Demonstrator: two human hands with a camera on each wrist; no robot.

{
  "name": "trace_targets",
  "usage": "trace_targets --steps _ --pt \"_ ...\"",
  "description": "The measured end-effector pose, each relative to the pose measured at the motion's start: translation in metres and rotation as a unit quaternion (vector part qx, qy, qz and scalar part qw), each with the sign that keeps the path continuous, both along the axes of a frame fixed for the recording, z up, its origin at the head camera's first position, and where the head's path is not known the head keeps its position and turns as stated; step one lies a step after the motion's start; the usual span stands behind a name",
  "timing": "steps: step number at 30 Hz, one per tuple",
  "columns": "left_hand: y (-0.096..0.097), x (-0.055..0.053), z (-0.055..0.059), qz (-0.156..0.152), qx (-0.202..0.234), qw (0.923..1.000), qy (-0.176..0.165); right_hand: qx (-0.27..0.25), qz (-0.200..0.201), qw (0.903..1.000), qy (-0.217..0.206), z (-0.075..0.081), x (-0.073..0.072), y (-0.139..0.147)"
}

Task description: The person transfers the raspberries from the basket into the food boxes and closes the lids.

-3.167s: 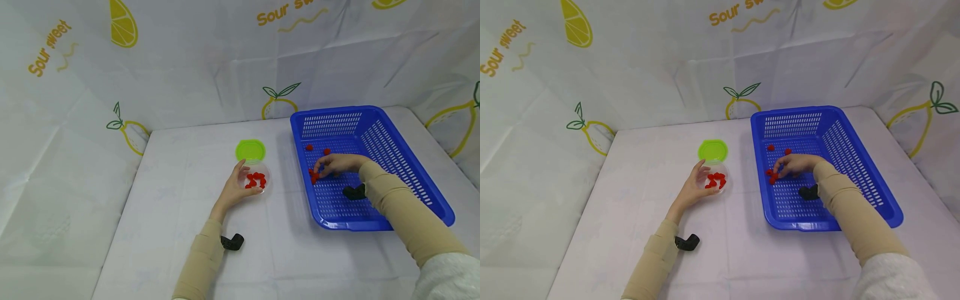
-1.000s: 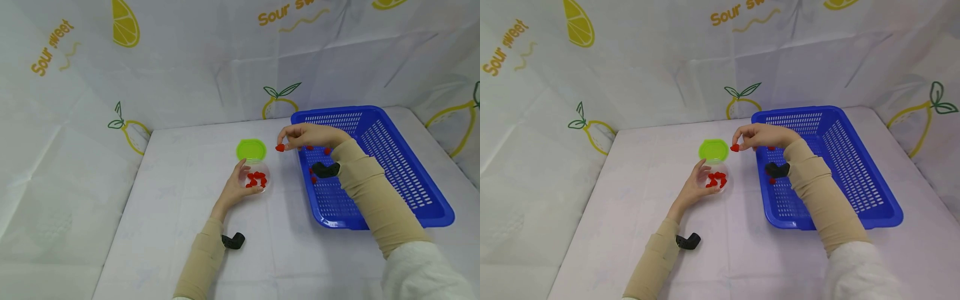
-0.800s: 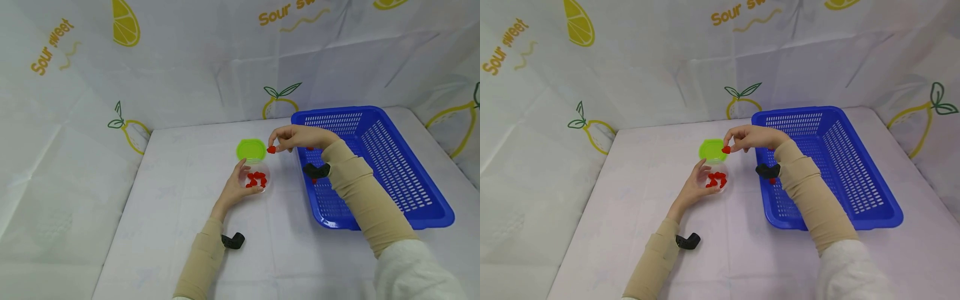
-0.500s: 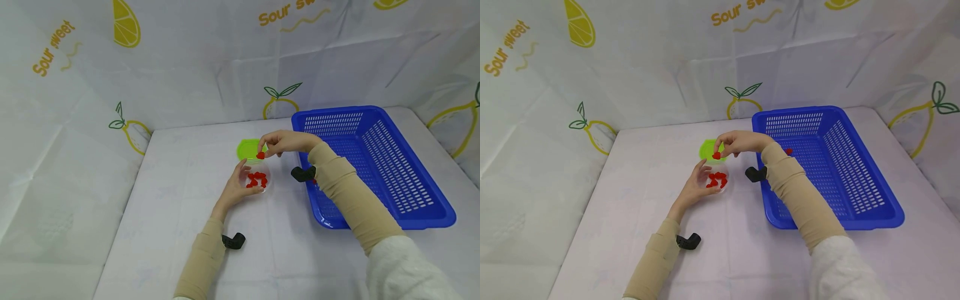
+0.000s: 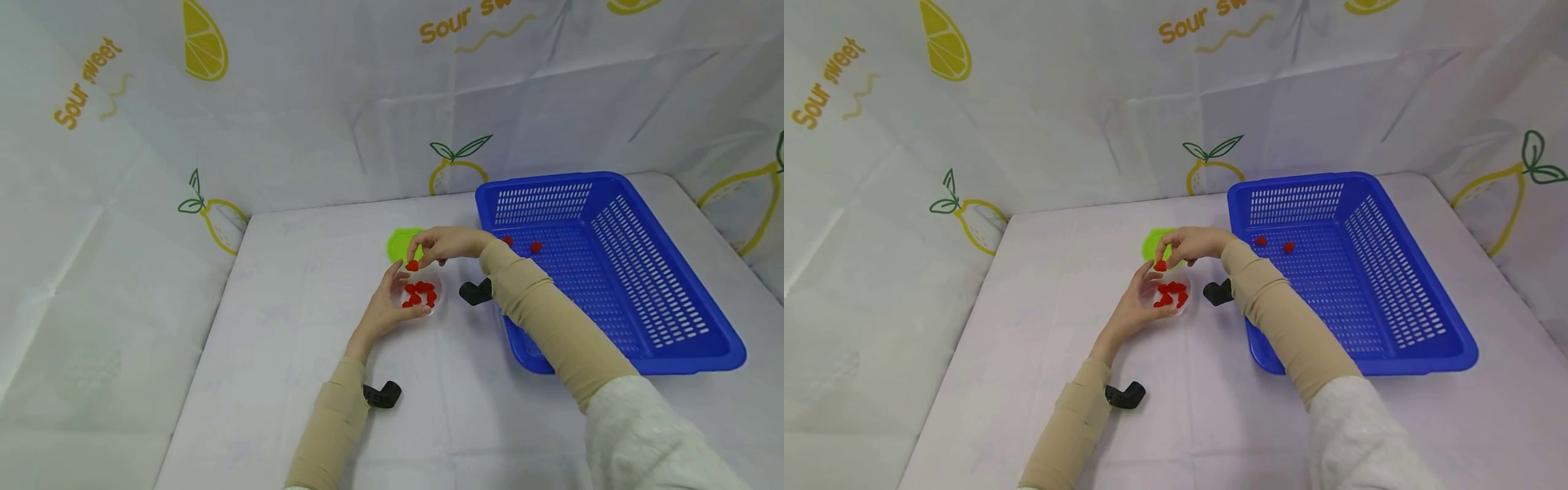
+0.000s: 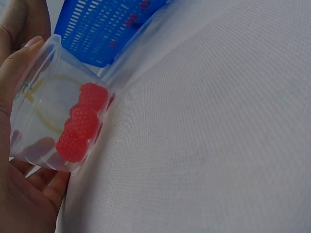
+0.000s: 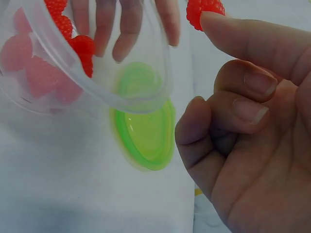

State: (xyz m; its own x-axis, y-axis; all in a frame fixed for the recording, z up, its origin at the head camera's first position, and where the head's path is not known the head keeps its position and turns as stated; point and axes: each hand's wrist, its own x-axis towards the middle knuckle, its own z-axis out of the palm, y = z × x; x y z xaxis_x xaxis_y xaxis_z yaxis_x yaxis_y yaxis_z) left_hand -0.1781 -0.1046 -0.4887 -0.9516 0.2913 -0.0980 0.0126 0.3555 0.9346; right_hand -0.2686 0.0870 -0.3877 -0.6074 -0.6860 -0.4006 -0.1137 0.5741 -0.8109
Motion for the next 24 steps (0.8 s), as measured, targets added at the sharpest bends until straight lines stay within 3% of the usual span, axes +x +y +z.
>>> trace_targets --steps 9,13,19,24 --pt "0.001 0.001 -0.001 0.003 -0.008 0.9999 -0.014 0.025 0.012 0.9996 0.011 -0.009 0.004 -0.01" --pt "0.001 0.001 0.0 0.0 -0.002 1.0 -0.008 0.038 0.017 0.9987 0.031 -0.011 0.009 -0.015" --pt "0.0 0.002 0.001 -0.002 0.004 1.0 0.004 0.059 0.06 0.9948 0.058 -0.017 0.011 -0.022" --pt "0.0 0.002 0.002 -0.005 0.001 0.9999 0.012 0.076 0.058 0.9937 0.059 -0.017 0.013 -0.025"
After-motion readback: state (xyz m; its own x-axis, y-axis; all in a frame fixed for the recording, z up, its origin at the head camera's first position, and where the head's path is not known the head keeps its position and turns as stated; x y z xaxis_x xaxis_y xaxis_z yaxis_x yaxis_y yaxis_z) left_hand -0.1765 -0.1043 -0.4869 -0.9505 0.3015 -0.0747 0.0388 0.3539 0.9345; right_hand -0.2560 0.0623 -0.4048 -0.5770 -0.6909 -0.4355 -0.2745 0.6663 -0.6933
